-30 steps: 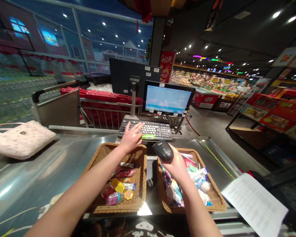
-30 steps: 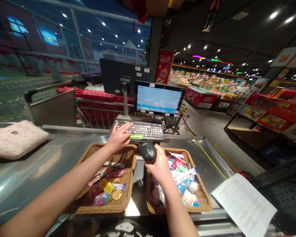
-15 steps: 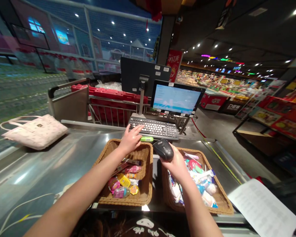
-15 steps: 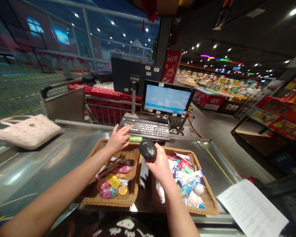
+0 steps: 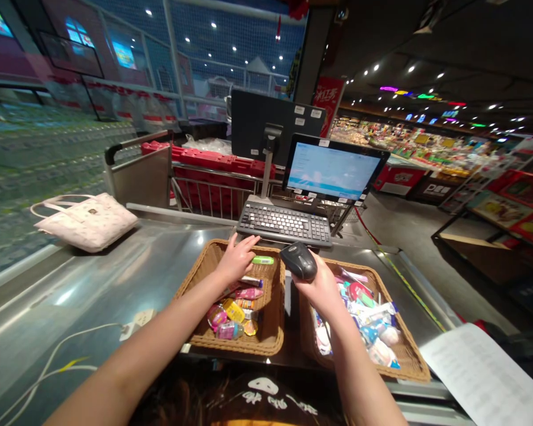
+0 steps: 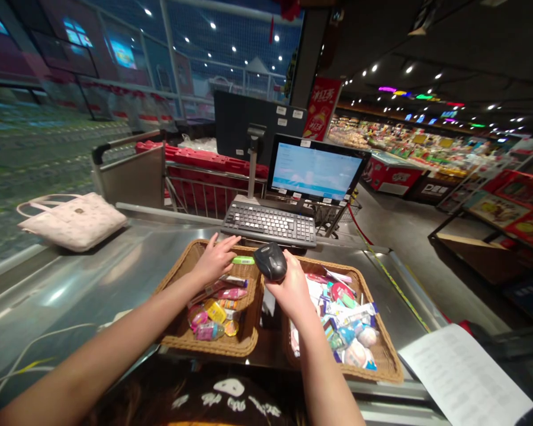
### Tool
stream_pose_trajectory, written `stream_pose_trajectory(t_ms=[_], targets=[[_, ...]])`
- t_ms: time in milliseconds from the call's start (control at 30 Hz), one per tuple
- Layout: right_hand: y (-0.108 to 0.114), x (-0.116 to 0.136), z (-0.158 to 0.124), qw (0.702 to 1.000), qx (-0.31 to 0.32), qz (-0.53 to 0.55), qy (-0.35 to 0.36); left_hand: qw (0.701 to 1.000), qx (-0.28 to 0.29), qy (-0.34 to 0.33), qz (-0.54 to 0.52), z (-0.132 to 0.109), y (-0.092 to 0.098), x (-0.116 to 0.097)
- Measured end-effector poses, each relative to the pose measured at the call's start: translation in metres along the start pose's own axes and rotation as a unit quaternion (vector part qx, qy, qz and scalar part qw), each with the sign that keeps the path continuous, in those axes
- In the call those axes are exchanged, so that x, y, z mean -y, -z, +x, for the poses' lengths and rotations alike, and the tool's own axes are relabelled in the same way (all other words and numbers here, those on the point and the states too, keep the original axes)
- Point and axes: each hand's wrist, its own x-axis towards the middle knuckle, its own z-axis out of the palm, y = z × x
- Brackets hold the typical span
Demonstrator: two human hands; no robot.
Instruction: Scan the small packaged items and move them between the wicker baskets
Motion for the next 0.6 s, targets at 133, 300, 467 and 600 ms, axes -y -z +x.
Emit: stream_pose_trajectory(t_ms=[133, 300, 467, 600], targets=[[-0.005, -0.001, 0.001, 1.0, 0.004, -0.004, 0.007, 1.0, 0.026, -0.001, -0.008, -0.012, -0.012, 0.001], [-0.012, 0.0, 0.001, 1.0, 0.01, -0.008, 0.01, 0.998, 0.057, 0.0, -0.026, -0.023, -0.028, 0.006], [-0.016, 0.005, 0.001, 1.0, 0.021, 0.004, 0.006, 0.99, 0.131, 0.043, -0.026, -0.033, -0.045, 0.012], [-0.018, 0.008, 0.001, 1.0, 0.024, 0.002, -0.001, 0.984, 0.168, 0.061, -0.019, -0.042, -0.054, 0.014]])
